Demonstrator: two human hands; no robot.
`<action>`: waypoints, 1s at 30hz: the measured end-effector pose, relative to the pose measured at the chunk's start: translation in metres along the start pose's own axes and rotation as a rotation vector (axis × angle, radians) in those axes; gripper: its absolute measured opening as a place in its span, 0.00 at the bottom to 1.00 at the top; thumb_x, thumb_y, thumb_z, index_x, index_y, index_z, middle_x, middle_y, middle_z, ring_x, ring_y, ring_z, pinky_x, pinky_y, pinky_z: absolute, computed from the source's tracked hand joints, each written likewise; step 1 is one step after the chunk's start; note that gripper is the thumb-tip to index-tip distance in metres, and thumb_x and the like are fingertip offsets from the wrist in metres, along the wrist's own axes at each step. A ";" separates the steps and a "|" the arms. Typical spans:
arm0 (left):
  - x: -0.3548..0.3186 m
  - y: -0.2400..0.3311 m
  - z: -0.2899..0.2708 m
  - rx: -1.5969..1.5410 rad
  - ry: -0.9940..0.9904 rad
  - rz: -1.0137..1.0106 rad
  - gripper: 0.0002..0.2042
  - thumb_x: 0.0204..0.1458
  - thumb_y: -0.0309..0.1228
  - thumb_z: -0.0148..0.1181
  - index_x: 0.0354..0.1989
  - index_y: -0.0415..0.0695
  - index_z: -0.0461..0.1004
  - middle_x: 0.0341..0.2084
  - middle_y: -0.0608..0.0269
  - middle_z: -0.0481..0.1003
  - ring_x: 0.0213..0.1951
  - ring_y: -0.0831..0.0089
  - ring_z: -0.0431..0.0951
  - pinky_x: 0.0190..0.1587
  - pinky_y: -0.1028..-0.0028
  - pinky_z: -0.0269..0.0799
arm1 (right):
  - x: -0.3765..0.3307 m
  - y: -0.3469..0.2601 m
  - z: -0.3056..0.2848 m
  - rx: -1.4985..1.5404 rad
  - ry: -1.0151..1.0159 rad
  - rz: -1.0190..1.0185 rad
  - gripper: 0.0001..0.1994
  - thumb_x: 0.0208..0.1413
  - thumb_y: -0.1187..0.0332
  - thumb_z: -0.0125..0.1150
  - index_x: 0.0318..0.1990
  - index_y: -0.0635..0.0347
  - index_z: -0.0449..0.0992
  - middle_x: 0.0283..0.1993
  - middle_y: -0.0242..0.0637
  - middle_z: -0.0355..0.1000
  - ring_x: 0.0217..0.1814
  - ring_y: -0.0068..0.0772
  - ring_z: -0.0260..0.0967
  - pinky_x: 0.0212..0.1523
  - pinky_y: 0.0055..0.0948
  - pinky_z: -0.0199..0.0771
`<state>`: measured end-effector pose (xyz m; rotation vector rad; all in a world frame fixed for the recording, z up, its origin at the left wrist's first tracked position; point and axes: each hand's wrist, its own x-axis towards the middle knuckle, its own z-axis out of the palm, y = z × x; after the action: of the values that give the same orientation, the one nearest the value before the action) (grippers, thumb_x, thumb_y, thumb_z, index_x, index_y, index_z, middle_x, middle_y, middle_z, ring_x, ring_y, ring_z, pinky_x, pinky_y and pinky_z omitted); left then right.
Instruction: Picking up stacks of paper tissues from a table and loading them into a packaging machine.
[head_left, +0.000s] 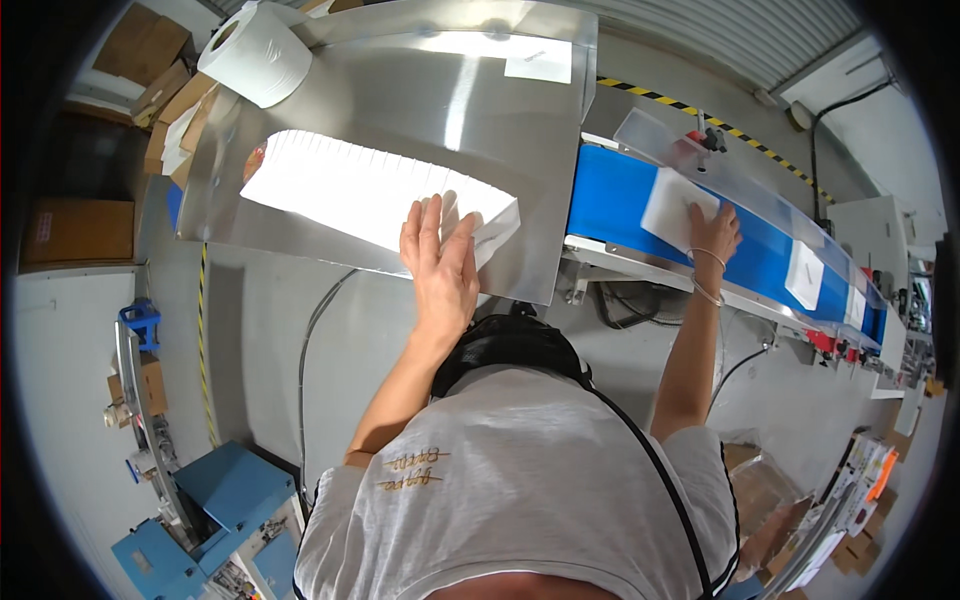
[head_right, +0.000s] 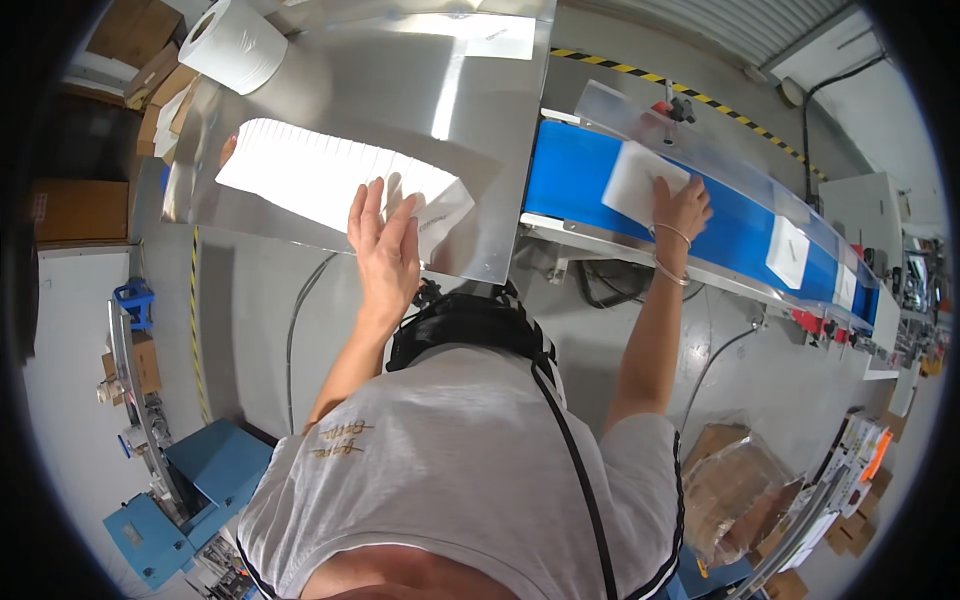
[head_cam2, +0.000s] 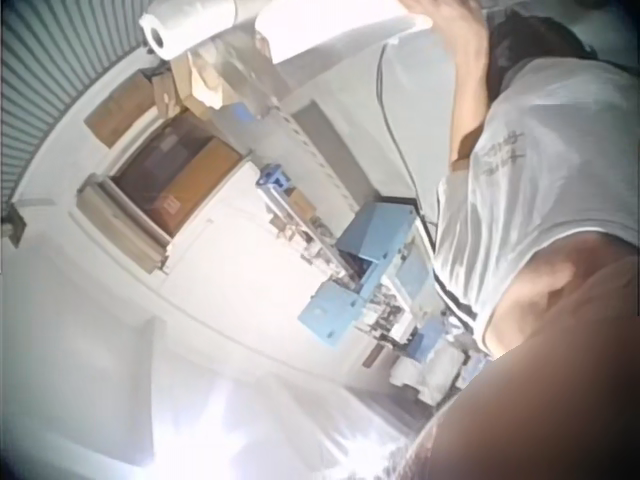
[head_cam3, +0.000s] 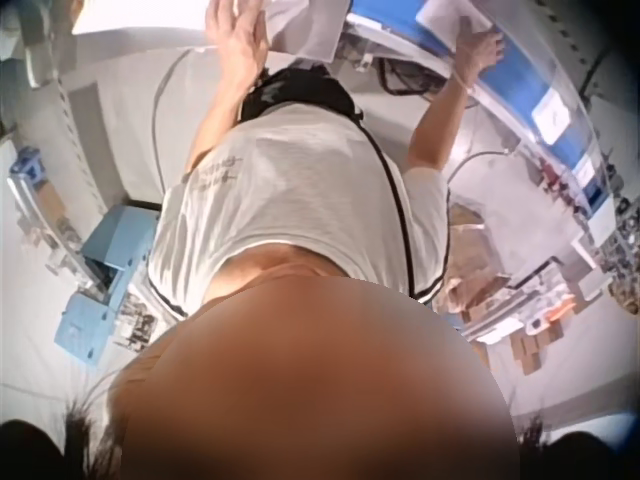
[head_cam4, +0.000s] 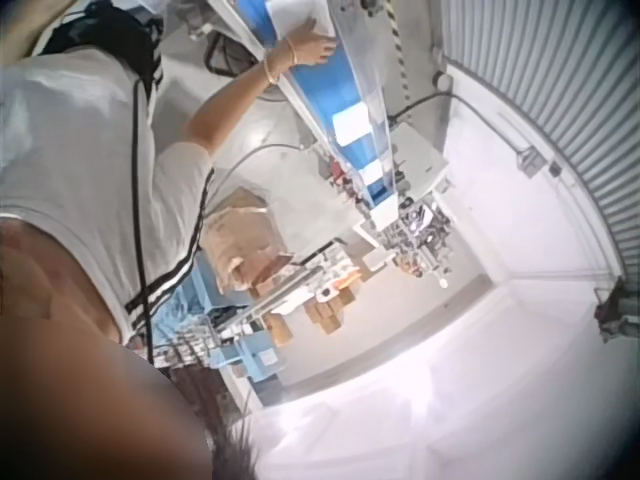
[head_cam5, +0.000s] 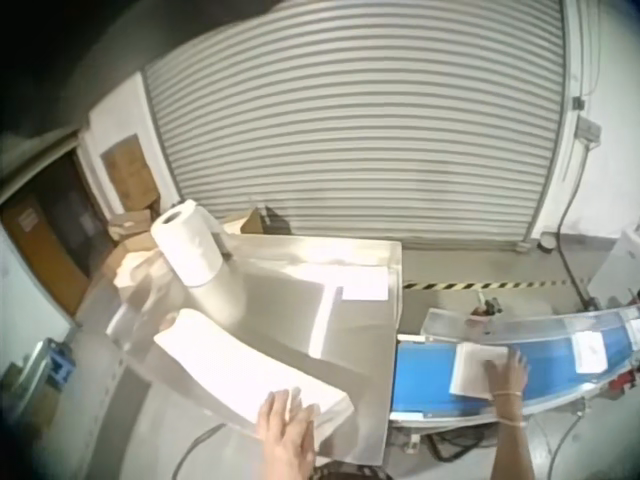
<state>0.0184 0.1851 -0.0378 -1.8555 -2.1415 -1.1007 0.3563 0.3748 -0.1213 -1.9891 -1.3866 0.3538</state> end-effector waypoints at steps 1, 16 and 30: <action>-0.001 -0.002 0.002 -0.042 -0.001 0.000 0.14 0.46 0.17 0.57 0.42 0.43 0.77 0.59 0.48 0.62 0.62 0.44 0.56 0.61 0.49 0.51 | -0.008 -0.013 -0.007 -0.218 0.096 -0.240 0.24 0.46 0.57 0.67 0.48 0.61 0.70 0.44 0.49 0.71 0.44 0.49 0.69 0.45 0.40 0.69; 0.009 -0.003 -0.006 -0.035 -0.048 -0.045 0.17 0.47 0.19 0.57 0.47 0.43 0.73 0.63 0.46 0.55 0.64 0.42 0.49 0.63 0.48 0.44 | -0.082 -0.111 0.049 0.650 -1.100 -0.206 0.16 0.55 0.70 0.61 0.49 0.65 0.66 0.42 0.33 0.70 0.45 0.19 0.66 0.46 0.22 0.69; 0.013 -0.006 -0.009 -0.038 -0.107 -0.011 0.13 0.44 0.17 0.57 0.38 0.47 0.77 0.62 0.50 0.58 0.66 0.45 0.47 0.65 0.48 0.38 | -0.079 -0.132 0.013 0.395 -0.942 -0.660 0.27 0.46 0.67 0.68 0.55 0.53 0.68 0.55 0.39 0.66 0.54 0.36 0.66 0.50 0.31 0.70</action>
<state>0.0070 0.1908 -0.0273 -1.9644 -2.2048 -1.0745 0.2225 0.3351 -0.0550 -0.9336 -2.2008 1.2222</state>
